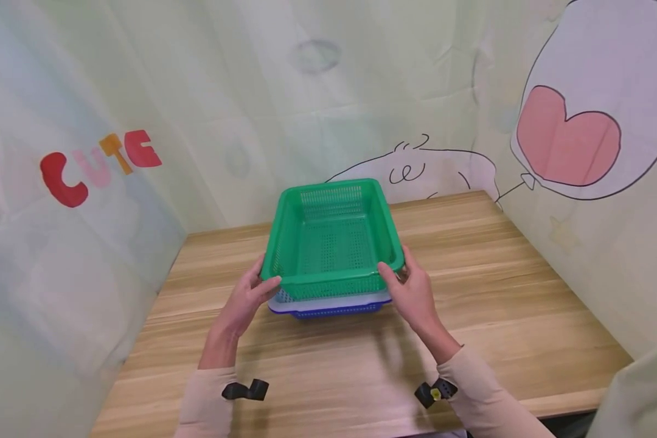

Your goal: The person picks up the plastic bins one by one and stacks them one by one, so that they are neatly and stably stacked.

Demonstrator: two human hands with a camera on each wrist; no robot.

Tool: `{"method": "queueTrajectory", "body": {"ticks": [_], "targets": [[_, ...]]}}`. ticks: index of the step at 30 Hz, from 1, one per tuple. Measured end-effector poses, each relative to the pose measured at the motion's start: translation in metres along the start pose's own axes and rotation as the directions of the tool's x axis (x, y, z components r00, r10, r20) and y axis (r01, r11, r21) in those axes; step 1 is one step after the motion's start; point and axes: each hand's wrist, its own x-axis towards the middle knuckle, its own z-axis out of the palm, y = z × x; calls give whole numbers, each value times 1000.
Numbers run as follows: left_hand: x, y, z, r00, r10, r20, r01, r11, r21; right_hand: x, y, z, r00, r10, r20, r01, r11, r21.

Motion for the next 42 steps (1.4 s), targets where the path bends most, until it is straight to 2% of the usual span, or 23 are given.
{"method": "queueTrajectory", "body": {"ticks": [5, 12, 17, 21, 26, 29, 34, 42], "targets": [[1, -6, 1, 1000, -1, -27, 3, 997, 83, 0, 2, 0, 1000, 2, 2, -2, 1000, 24], [-2, -10, -2, 999, -6, -41, 10, 995, 95, -2, 9, 4, 999, -36, 21, 35, 997, 71], [-3, -15, -4, 999, -2, -43, 7, 994, 109, -7, 16, 5, 996, -85, 12, 85, 996, -7], [-3, -16, -5, 998, 2, -61, 6, 991, 131, -9, 19, 4, 996, -94, 2, 94, 992, -80], [-5, -13, -4, 997, 25, -72, -11, 981, 195, -11, 21, 4, 997, -78, 21, 80, 991, -105], [-6, -16, -4, 997, 22, -80, -4, 976, 219, -12, 23, 3, 999, -39, 38, 43, 993, -113], [-7, -24, -4, 996, -3, -94, 23, 977, 210, -14, 28, 4, 999, 31, 43, -25, 989, -148], [-9, -36, -4, 994, -29, -107, 50, 979, 200, -15, 35, 5, 997, 49, 54, -39, 983, -178]]}}
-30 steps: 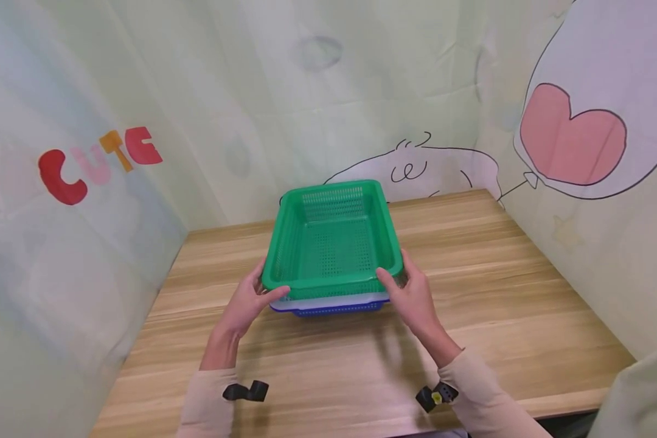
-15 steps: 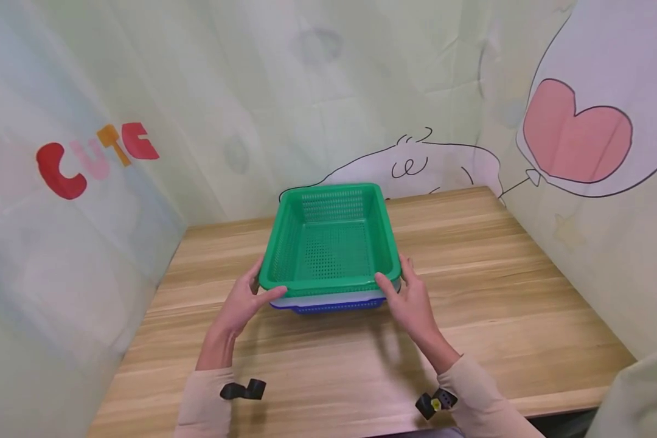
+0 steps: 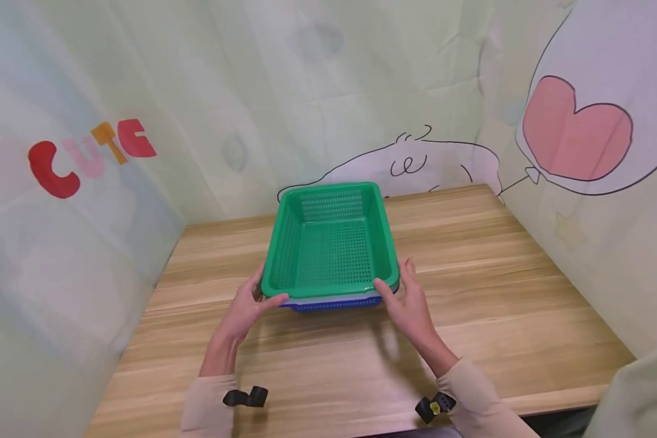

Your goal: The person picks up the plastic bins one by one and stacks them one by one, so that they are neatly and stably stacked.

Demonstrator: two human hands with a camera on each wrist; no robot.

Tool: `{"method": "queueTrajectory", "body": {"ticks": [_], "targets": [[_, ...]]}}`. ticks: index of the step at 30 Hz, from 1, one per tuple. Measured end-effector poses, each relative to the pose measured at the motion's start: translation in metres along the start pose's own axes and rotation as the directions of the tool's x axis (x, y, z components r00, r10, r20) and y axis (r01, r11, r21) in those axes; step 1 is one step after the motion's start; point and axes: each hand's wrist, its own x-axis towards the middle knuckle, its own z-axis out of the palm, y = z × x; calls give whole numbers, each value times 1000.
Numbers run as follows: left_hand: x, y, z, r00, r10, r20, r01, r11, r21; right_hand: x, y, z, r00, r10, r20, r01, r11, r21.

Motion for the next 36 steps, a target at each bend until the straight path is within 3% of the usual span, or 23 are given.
{"method": "queueTrajectory", "body": {"ticks": [14, 29, 36], "targets": [[-3, -6, 7, 1000, -15, -3, 15, 1000, 1, -6, 8, 1, 999, -31, 8, 31, 999, 20], [-7, -8, 10, 1000, -28, -5, 28, 997, -74, -7, 13, 2, 993, -115, 7, 115, 991, 66], [-10, -8, 8, 998, -63, 8, 64, 996, -68, -8, 13, -2, 997, -57, 55, 53, 996, 76]]}}
